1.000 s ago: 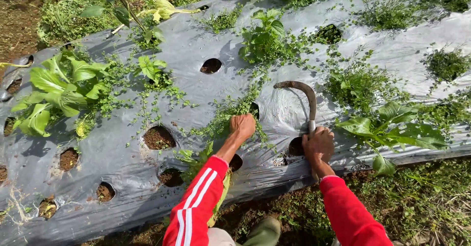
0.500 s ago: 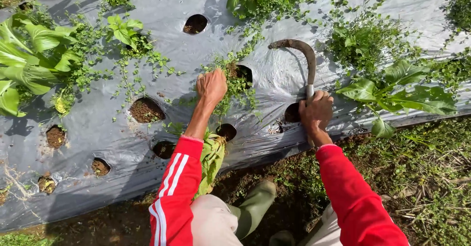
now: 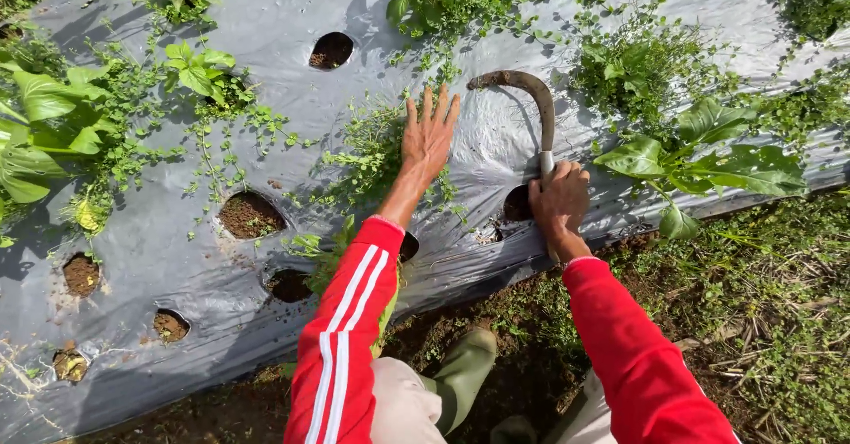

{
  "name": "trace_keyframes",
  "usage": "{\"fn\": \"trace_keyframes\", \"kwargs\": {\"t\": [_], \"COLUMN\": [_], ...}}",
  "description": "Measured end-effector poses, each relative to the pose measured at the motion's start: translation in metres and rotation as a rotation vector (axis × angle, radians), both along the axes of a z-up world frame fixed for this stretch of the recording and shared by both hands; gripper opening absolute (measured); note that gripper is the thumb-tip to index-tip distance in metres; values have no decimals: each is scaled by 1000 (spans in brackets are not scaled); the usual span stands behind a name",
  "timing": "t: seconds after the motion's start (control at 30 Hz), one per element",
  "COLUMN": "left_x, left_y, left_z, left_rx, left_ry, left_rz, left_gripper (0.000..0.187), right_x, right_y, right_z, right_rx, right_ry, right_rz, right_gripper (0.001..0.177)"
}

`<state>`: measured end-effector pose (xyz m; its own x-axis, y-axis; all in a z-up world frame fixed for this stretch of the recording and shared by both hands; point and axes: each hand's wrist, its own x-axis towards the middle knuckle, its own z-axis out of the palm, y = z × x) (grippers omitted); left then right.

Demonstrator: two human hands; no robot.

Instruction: The person uses a sickle to cut weeds and pulls them by hand from the soil and around plants growing through a black plastic mulch sheet. The person gathers the removed weeds and discards them to the side.

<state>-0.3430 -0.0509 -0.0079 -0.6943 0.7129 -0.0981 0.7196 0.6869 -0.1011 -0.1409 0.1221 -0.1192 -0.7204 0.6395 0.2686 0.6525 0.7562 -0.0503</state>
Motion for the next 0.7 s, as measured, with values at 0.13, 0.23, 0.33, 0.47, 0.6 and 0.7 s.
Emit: {"fn": "trace_keyframes", "kwargs": {"t": [0.13,0.23,0.33,0.47,0.6,0.7], "left_x": [3,-1,-19,-46,-35,-30], "left_y": [9,-3,-22,-44,-46,-47], "left_z": [-15,-19,-43,-112,-109,-105], "left_rx": [-258,-390,-318,-224,-142,-101], "left_ry": [48,87,197,261,151,70], "left_rz": [66,171,230,165,213,225], "left_gripper": [60,62,56,16,13,11], "right_x": [1,3,1,1,1,2], "right_y": [1,3,2,4,4,4], "right_z": [-16,-5,-7,-4,-12,-12], "right_rx": [-16,-18,-28,-1,28,32], "right_ry": [13,18,23,76,85,75], "right_rz": [0,1,-8,24,3,7], "right_gripper": [50,51,50,47,47,46]}}
